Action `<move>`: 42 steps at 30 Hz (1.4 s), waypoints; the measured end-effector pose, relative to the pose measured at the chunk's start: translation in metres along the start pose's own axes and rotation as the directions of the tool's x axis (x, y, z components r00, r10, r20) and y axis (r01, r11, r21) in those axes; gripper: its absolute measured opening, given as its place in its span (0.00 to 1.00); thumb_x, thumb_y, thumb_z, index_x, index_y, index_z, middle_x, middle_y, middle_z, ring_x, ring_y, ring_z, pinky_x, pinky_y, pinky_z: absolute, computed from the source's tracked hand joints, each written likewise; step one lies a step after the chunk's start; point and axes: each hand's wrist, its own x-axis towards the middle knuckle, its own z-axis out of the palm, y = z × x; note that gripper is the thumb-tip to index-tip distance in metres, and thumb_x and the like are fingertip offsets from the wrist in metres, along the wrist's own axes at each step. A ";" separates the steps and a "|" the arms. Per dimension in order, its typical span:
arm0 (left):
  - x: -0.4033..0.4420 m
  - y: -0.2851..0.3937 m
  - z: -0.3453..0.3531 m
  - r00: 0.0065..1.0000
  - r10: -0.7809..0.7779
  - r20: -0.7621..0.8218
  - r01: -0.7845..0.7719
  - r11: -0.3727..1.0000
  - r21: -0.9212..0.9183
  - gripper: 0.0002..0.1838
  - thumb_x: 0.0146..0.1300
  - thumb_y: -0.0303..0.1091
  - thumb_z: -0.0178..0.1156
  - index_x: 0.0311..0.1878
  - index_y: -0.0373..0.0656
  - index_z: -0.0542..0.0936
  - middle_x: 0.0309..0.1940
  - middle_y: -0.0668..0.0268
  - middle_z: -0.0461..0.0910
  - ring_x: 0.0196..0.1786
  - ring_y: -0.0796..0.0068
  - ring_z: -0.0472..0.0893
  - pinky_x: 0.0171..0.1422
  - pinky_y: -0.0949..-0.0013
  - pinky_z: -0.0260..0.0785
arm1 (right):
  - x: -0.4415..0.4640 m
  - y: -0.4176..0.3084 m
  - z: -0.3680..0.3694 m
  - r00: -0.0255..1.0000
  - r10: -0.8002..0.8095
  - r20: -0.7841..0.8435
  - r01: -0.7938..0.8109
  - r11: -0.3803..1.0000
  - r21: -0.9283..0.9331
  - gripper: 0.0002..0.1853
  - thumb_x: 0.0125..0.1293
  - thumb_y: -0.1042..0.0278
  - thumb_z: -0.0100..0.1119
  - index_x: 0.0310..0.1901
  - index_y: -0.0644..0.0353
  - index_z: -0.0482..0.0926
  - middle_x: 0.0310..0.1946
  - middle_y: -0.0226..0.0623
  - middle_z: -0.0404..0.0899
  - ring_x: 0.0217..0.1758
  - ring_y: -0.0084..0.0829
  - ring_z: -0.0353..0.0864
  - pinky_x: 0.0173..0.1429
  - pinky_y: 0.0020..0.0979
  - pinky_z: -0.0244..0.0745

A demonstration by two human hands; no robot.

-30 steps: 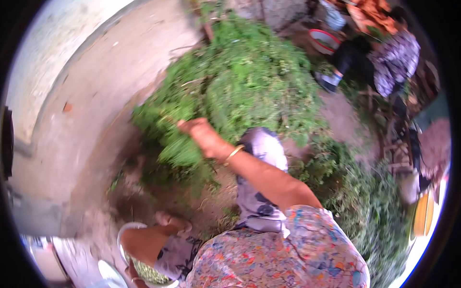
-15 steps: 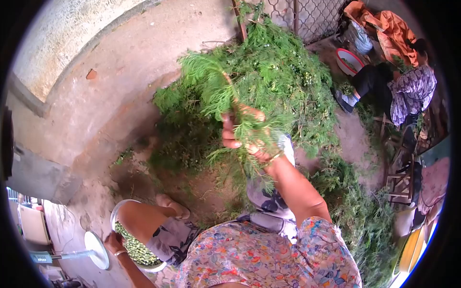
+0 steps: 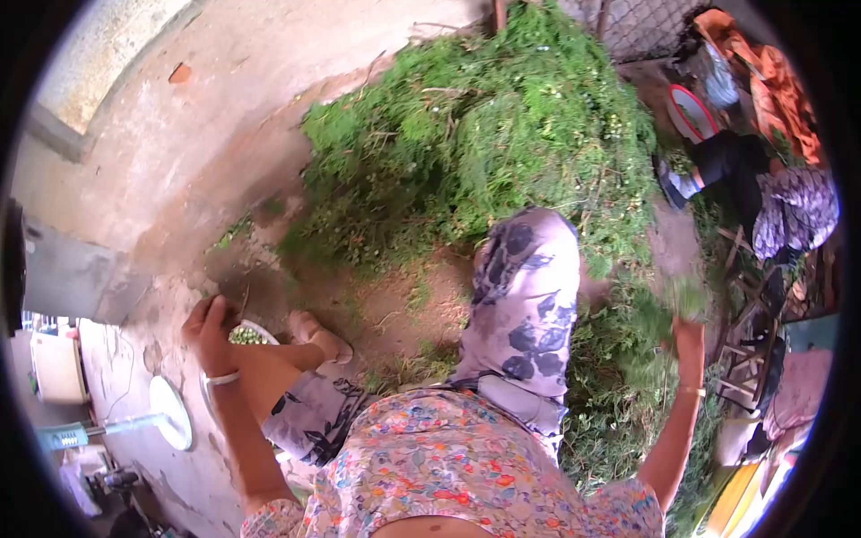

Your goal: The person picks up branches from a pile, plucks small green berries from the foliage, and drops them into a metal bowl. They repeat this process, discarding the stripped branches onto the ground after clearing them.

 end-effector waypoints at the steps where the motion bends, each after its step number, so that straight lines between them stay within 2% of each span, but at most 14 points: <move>1: 0.003 -0.009 0.010 0.999 -0.011 0.045 0.011 1.000 0.005 0.09 0.59 0.27 0.59 0.40 0.31 0.79 0.27 0.63 0.79 0.28 0.75 0.79 0.31 0.76 0.73 | 0.017 0.074 -0.004 0.976 -0.211 -0.059 0.170 0.899 -0.404 0.14 0.58 0.62 0.60 0.34 0.68 0.76 0.34 0.54 0.77 0.36 0.49 0.77 0.40 0.47 0.72; 2: 0.006 -0.018 0.019 0.995 -0.049 0.085 0.043 0.997 0.069 0.11 0.59 0.28 0.60 0.41 0.30 0.78 0.27 0.63 0.79 0.27 0.75 0.79 0.31 0.75 0.73 | 0.034 0.146 -0.007 0.904 -0.412 -0.115 0.188 0.623 -0.759 0.15 0.54 0.61 0.63 0.32 0.68 0.76 0.33 0.53 0.78 0.35 0.50 0.76 0.40 0.48 0.71; 3: 0.006 -0.019 0.032 0.982 -0.103 0.156 0.083 0.988 0.129 0.11 0.58 0.29 0.60 0.40 0.29 0.78 0.27 0.63 0.79 0.27 0.75 0.78 0.31 0.75 0.73 | 0.029 0.137 -0.003 0.906 -0.411 -0.103 0.194 0.618 -0.762 0.15 0.54 0.61 0.63 0.32 0.68 0.76 0.33 0.53 0.78 0.35 0.50 0.76 0.40 0.48 0.71; 5: 0.009 -0.028 0.056 0.940 -0.190 0.283 0.126 0.965 0.232 0.13 0.56 0.31 0.62 0.38 0.28 0.79 0.25 0.63 0.79 0.26 0.76 0.77 0.30 0.74 0.71 | -0.011 0.088 0.008 0.814 -0.510 -0.277 0.227 0.719 -0.657 0.18 0.51 0.58 0.66 0.31 0.68 0.77 0.33 0.55 0.78 0.33 0.49 0.76 0.40 0.46 0.71; 6: 0.014 -0.041 0.065 0.913 -0.222 0.343 0.129 0.953 0.274 0.14 0.55 0.32 0.62 0.36 0.28 0.79 0.25 0.63 0.78 0.25 0.76 0.77 0.29 0.74 0.70 | -0.035 0.003 0.015 0.925 -0.338 -0.172 0.181 0.792 -0.582 0.16 0.54 0.62 0.63 0.34 0.70 0.77 0.32 0.52 0.78 0.33 0.43 0.77 0.41 0.40 0.72; 8: 0.026 -0.075 0.086 0.864 -0.260 0.431 0.104 0.930 0.353 0.14 0.53 0.33 0.64 0.34 0.29 0.79 0.24 0.64 0.78 0.24 0.77 0.75 0.27 0.73 0.68 | -0.041 -0.087 0.036 0.917 -0.370 -0.148 0.323 0.908 -0.266 0.14 0.59 0.65 0.59 0.38 0.71 0.78 0.31 0.46 0.80 0.35 0.32 0.77 0.42 0.34 0.71; 13: 0.043 -0.166 0.147 0.776 -0.311 0.549 0.086 0.914 0.396 0.18 0.52 0.34 0.66 0.38 0.28 0.78 0.27 0.62 0.78 0.27 0.76 0.75 0.28 0.71 0.68 | -0.095 -0.312 0.133 0.689 -0.714 -0.125 0.723 0.689 0.048 0.14 0.59 0.71 0.57 0.44 0.71 0.78 0.37 0.46 0.82 0.40 0.32 0.80 0.47 0.30 0.74; 15: 0.041 -0.185 0.173 0.759 -0.481 0.440 0.457 0.874 0.167 0.25 0.56 0.33 0.65 0.53 0.28 0.72 0.40 0.57 0.78 0.39 0.70 0.78 0.38 0.68 0.75 | -0.106 -0.362 0.170 0.639 -0.768 0.030 0.755 0.635 0.164 0.13 0.59 0.72 0.58 0.43 0.70 0.77 0.38 0.47 0.82 0.42 0.35 0.81 0.49 0.31 0.75; 16: 0.045 -0.196 0.181 0.756 -0.490 0.434 0.466 0.868 0.171 0.25 0.56 0.33 0.65 0.53 0.28 0.72 0.40 0.57 0.78 0.39 0.70 0.78 0.38 0.68 0.75 | -0.107 -0.376 0.189 0.583 -0.809 0.071 0.790 0.586 0.180 0.13 0.59 0.72 0.59 0.43 0.70 0.77 0.38 0.48 0.82 0.42 0.36 0.82 0.49 0.31 0.75; 19: 0.059 -0.223 0.206 0.668 -0.618 0.414 0.695 0.717 -0.053 0.27 0.57 0.33 0.65 0.56 0.28 0.69 0.45 0.53 0.76 0.42 0.64 0.78 0.40 0.62 0.76 | -0.109 -0.401 0.231 0.449 -0.879 0.162 0.855 0.476 0.209 0.13 0.58 0.71 0.61 0.42 0.70 0.77 0.37 0.50 0.82 0.42 0.40 0.83 0.47 0.33 0.76; 25: 0.073 -0.291 0.272 0.579 -0.699 0.419 0.815 0.517 -0.262 0.16 0.62 0.31 0.60 0.50 0.33 0.74 0.33 0.63 0.76 0.39 0.66 0.76 0.49 0.50 0.73 | -0.099 -0.402 0.256 0.549 -0.796 0.253 0.789 0.594 0.158 0.12 0.57 0.73 0.61 0.39 0.71 0.76 0.32 0.54 0.80 0.37 0.48 0.82 0.40 0.38 0.75; 30: 0.085 -0.327 0.318 0.466 -0.842 0.272 0.797 0.266 -0.542 0.26 0.63 0.33 0.60 0.63 0.40 0.65 0.56 0.57 0.69 0.49 0.64 0.69 0.67 0.43 0.54 | -0.093 -0.401 0.259 0.516 -0.812 0.273 0.819 0.561 0.121 0.13 0.55 0.73 0.63 0.41 0.68 0.76 0.30 0.51 0.78 0.34 0.49 0.79 0.39 0.40 0.74; 33: 0.098 -0.313 0.323 0.444 -0.845 0.297 0.753 0.172 -0.635 0.32 0.62 0.37 0.61 0.67 0.46 0.60 0.63 0.57 0.61 0.48 0.64 0.66 0.67 0.45 0.53 | -0.093 -0.401 0.262 0.488 -0.833 0.262 0.838 0.531 0.126 0.13 0.54 0.74 0.64 0.41 0.68 0.76 0.29 0.49 0.77 0.33 0.48 0.77 0.37 0.40 0.72; 42: 0.136 -0.280 0.310 0.416 -0.884 0.212 0.665 0.137 -0.734 0.19 0.61 0.38 0.63 0.53 0.46 0.70 0.48 0.61 0.67 0.41 0.65 0.67 0.50 0.51 0.63 | -0.097 -0.399 0.261 0.458 -0.846 0.273 0.854 0.504 0.128 0.12 0.53 0.76 0.63 0.39 0.68 0.76 0.28 0.49 0.77 0.33 0.49 0.76 0.38 0.40 0.72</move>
